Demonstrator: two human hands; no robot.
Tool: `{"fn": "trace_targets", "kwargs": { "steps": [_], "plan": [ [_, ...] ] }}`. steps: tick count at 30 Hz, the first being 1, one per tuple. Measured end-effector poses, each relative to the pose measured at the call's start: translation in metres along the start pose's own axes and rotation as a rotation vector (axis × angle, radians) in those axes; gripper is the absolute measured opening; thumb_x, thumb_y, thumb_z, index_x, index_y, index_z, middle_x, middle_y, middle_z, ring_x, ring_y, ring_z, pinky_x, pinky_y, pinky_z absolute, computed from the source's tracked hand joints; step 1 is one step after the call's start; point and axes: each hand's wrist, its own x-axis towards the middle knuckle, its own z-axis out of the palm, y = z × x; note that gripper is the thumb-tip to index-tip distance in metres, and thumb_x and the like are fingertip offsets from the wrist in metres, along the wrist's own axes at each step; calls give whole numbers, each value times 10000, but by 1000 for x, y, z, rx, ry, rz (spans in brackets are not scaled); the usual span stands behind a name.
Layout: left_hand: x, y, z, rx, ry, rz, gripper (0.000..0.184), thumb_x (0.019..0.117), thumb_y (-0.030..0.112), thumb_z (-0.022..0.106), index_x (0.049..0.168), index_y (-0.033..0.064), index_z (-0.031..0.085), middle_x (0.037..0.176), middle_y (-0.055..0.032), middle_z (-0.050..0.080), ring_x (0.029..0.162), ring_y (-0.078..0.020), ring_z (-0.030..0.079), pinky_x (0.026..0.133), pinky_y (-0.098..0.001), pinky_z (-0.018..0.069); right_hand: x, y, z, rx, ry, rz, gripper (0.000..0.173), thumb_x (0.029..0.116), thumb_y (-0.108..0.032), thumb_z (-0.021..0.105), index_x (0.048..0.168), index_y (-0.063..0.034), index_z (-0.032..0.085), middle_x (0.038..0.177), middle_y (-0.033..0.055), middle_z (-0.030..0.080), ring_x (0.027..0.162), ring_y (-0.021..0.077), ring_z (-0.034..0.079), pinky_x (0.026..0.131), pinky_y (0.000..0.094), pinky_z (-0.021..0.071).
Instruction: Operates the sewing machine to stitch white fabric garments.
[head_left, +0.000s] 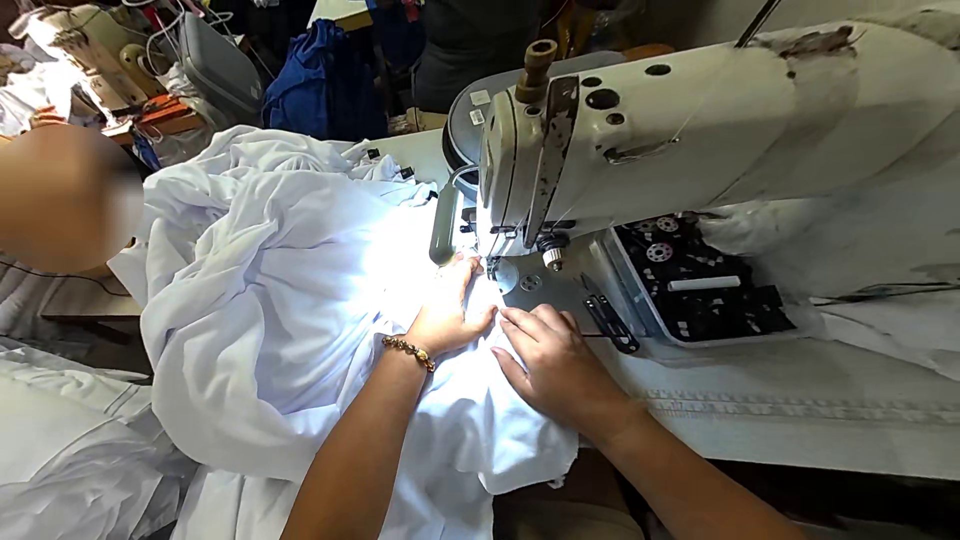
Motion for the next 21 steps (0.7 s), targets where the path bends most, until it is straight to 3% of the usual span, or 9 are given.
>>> {"fn": "trace_targets", "kwargs": {
  "steps": [2,4,7,10,13,15,17,19,21],
  "plan": [
    [-6,5,-4,8,-17,5,555,921,165,703,1395,-76,544,1491,-238,520,1478,-352,392,1242,-454,260,-2,1,3,7,13,-3,467,995,-314,481,1101,64,734,1197,218,694,1015,397,648,856,543,500],
    [-32,16,-11,-1,47,11,492,921,97,719,1371,-53,591,1432,-207,589,1400,-296,508,1198,-428,363,-3,2,6,10,32,-10,468,993,-324,481,1077,54,743,1187,216,699,1013,394,652,864,543,500],
    [-122,31,-13,157,383,-44,252,944,183,663,1151,53,725,1128,-57,722,1060,-129,683,940,-328,578,-6,2,7,-4,48,-14,463,996,-332,473,1035,38,748,1163,202,705,997,379,650,863,526,498],
    [-221,32,-1,345,754,-250,180,922,262,677,939,92,734,948,-26,698,955,-120,651,881,-297,544,-6,0,6,-25,53,-19,462,1000,-335,471,1015,35,748,1151,203,708,997,381,652,861,527,498],
    [-276,32,15,189,717,-642,518,915,323,694,1202,-101,613,1198,-227,654,1181,-252,612,1007,-368,510,-6,-3,7,-34,53,-21,480,1009,-341,463,1007,49,744,1147,221,710,996,399,662,860,540,503],
    [-292,29,27,7,507,-767,811,945,368,622,1490,-166,347,1526,-355,399,1459,-401,389,1210,-502,315,-5,-5,7,-31,44,-16,485,1008,-333,460,1024,61,744,1158,234,708,1007,409,665,869,551,500],
    [-292,25,35,-82,371,-696,799,938,357,628,1487,-164,371,1514,-342,433,1468,-394,389,1246,-578,190,-5,-5,6,-28,36,-18,481,1008,-328,463,1038,63,741,1173,238,703,1021,412,661,879,552,498],
    [-281,28,29,-210,316,-606,375,948,260,679,1195,-22,662,1101,-81,737,1082,-100,690,1038,-338,533,-8,-4,6,-27,32,-16,481,1010,-334,466,1062,57,740,1187,228,699,1031,405,654,891,546,495],
    [-270,39,8,-437,237,-501,157,972,138,648,1033,7,710,903,15,752,862,-8,711,851,-245,601,-8,-3,6,-22,41,-21,475,1002,-327,473,1071,59,740,1185,230,700,1023,408,655,884,548,494]
  ]
}}
